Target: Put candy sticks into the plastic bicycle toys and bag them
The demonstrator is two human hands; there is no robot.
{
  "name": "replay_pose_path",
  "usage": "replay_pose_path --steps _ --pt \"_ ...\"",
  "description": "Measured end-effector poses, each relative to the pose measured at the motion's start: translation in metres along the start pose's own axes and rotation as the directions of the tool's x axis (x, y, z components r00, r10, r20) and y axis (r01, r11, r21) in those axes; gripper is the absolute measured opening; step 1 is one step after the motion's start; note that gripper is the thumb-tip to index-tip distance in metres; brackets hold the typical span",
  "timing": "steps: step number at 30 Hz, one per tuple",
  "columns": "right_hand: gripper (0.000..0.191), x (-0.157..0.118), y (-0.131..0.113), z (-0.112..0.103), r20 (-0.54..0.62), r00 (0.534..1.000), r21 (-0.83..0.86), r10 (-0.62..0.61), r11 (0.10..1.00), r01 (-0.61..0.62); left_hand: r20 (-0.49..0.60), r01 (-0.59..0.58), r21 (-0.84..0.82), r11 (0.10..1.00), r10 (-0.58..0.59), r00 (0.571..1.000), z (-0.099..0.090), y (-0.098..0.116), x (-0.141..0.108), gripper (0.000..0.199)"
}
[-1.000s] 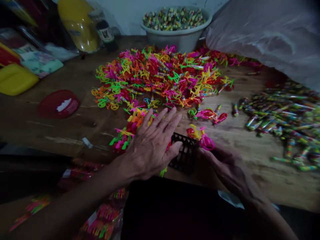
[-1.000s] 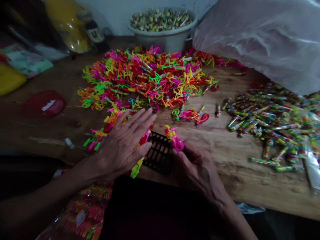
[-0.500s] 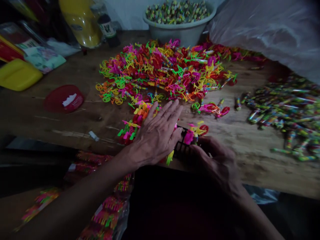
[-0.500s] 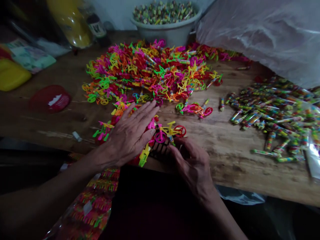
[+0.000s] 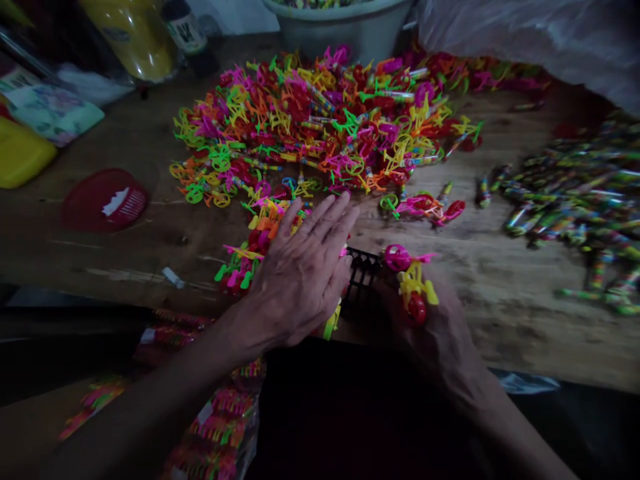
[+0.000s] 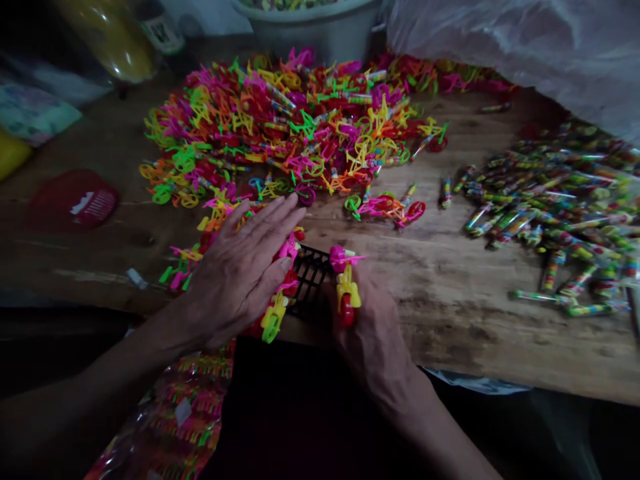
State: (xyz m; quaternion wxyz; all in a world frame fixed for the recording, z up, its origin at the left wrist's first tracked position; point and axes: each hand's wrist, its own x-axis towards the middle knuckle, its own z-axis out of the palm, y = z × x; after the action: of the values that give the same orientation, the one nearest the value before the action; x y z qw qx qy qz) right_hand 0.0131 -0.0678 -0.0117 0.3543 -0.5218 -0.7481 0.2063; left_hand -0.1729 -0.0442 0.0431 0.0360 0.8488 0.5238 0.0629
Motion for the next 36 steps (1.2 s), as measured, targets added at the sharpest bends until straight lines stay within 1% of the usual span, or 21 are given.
replay_pose_path --steps 2,6,9,12,14,17,20,22,26,29,31,34,36 --pt "0.007 0.006 0.0 0.007 -0.017 0.999 -0.013 -0.038 0.999 0.038 -0.003 0.004 -0.003 1.0 -0.004 1.0 0.0 -0.001 0.0 0.052" --pt "0.01 0.022 0.001 0.023 -0.042 0.999 0.013 -0.028 1.0 0.029 0.007 0.005 -0.032 0.999 -0.005 1.0 -0.001 -0.001 0.0 0.051" --pt "0.013 0.029 0.003 0.035 -0.014 1.0 0.057 -0.015 0.998 0.015 0.014 0.017 -0.069 0.998 -0.016 1.0 -0.003 -0.001 0.0 0.05" --pt "0.014 0.031 0.006 0.045 0.02 1.0 0.1 0.014 0.995 -0.016 0.014 0.015 -0.083 0.996 -0.014 1.0 -0.004 -0.002 0.0 0.05" --pt "0.012 0.031 0.006 0.047 0.015 1.0 0.099 0.012 0.995 -0.013 0.007 0.004 -0.08 0.997 -0.004 1.0 -0.003 -0.003 -0.001 0.05" --pt "0.012 0.033 0.006 0.045 0.011 1.0 0.113 -0.008 0.994 0.007 -0.009 -0.003 -0.07 0.998 0.002 1.0 -0.002 -0.003 0.0 0.05" --pt "0.013 0.037 0.005 0.041 0.045 0.999 0.147 -0.02 0.989 0.013 -0.017 -0.013 -0.065 0.998 0.012 1.0 -0.001 -0.003 0.0 0.05" --pt "0.013 0.038 0.005 0.04 0.07 0.997 0.14 -0.019 0.99 0.009 -0.016 -0.017 -0.067 0.998 0.016 1.0 -0.001 -0.003 0.0 0.05" --pt "0.017 0.037 0.005 0.042 0.116 0.992 0.08 -0.039 0.996 0.029 0.01 -0.02 -0.075 0.997 0.021 1.0 -0.003 -0.004 0.0 0.05" --pt "0.021 0.035 0.006 0.045 0.164 0.986 -0.035 -0.027 0.999 0.033 0.04 -0.016 -0.074 0.997 0.019 0.999 -0.006 -0.001 0.002 0.049" --pt "0.023 0.035 0.007 0.048 0.185 0.982 -0.087 -0.047 0.994 0.064 0.01 0.004 -0.046 0.999 -0.003 1.0 -0.008 0.002 0.007 0.05" --pt "0.022 0.035 0.009 0.055 0.173 0.981 -0.084 -0.085 0.991 0.101 -0.095 0.006 0.022 1.0 -0.004 0.995 -0.005 0.006 0.018 0.051" --pt "0.022 0.035 0.01 0.058 0.162 0.981 -0.055 -0.103 0.992 0.113 -0.098 -0.03 0.026 0.999 0.033 0.995 -0.001 0.005 0.025 0.042"
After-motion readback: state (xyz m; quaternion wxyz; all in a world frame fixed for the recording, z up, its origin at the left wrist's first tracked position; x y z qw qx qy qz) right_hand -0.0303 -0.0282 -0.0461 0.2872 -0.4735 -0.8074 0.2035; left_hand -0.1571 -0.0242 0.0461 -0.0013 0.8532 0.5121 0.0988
